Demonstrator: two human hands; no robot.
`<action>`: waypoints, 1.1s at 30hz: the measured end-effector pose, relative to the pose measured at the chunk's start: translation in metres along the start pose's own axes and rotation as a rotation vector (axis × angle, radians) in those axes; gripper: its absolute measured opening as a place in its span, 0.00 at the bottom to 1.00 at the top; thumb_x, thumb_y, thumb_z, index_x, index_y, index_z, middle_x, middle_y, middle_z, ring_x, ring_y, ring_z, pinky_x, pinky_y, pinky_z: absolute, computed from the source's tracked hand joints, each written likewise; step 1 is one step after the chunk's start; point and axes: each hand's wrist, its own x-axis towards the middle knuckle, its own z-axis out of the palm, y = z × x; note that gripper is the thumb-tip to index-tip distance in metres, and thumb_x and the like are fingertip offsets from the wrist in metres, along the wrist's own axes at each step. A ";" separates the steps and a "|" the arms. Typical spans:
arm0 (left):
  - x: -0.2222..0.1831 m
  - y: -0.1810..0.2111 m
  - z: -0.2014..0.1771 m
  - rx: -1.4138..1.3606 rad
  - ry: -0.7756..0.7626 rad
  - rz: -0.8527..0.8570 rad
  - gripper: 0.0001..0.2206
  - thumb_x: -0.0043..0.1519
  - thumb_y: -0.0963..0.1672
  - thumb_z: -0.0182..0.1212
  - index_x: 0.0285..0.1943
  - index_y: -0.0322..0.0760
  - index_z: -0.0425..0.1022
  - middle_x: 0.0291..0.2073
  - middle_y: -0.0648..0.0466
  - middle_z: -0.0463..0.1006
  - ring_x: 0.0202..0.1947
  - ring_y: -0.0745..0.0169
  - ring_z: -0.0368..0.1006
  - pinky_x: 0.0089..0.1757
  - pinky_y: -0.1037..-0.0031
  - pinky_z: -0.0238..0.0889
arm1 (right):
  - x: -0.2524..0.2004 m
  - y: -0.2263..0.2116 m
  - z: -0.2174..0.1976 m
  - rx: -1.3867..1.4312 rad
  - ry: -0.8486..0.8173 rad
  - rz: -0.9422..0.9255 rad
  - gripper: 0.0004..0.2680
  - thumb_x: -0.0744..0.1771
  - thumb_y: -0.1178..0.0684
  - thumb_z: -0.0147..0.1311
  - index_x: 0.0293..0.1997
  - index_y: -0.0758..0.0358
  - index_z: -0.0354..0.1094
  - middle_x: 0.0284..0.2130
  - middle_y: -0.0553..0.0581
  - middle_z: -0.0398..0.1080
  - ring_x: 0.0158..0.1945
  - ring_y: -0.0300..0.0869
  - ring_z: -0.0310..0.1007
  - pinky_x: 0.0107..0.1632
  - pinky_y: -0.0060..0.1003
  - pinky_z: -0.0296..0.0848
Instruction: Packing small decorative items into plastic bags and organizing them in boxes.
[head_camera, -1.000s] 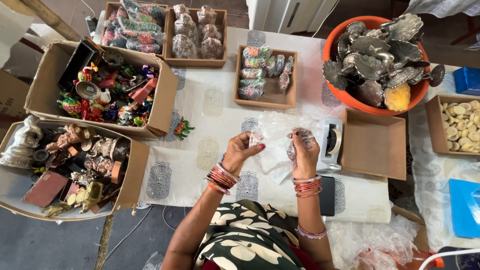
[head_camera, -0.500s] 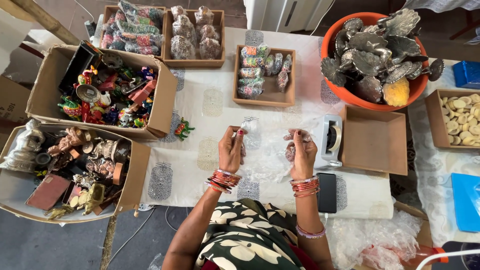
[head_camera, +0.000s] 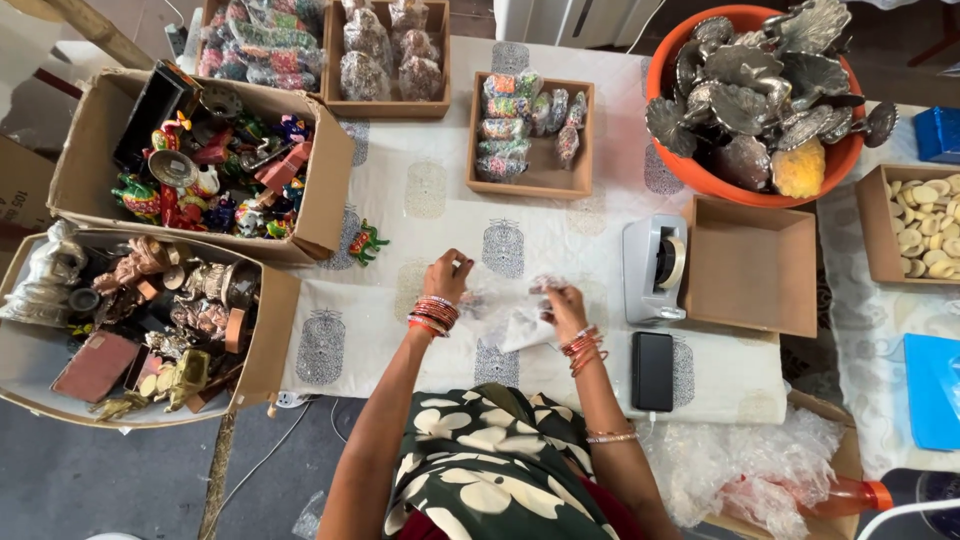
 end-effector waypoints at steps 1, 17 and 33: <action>0.005 -0.021 0.006 0.074 0.020 0.029 0.09 0.64 0.47 0.62 0.41 0.36 0.76 0.21 0.44 0.80 0.21 0.53 0.77 0.28 0.64 0.68 | 0.004 0.013 -0.001 -0.027 -0.014 0.069 0.08 0.66 0.56 0.55 0.48 0.63 0.70 0.30 0.55 0.79 0.19 0.31 0.64 0.20 0.25 0.66; 0.008 -0.041 0.017 0.375 0.071 0.175 0.09 0.64 0.48 0.60 0.42 0.40 0.71 0.31 0.45 0.81 0.32 0.39 0.77 0.33 0.53 0.67 | 0.057 0.108 -0.042 -0.004 0.014 0.216 0.10 0.67 0.53 0.58 0.51 0.63 0.65 0.28 0.56 0.74 0.24 0.40 0.72 0.24 0.34 0.72; -0.014 -0.088 0.008 0.103 0.066 0.149 0.09 0.61 0.39 0.62 0.49 0.36 0.72 0.35 0.45 0.80 0.36 0.47 0.77 0.40 0.60 0.71 | 0.003 0.043 -0.045 0.600 -0.127 0.247 0.06 0.65 0.49 0.56 0.37 0.58 0.65 0.29 0.55 0.71 0.36 0.45 0.76 0.41 0.43 0.81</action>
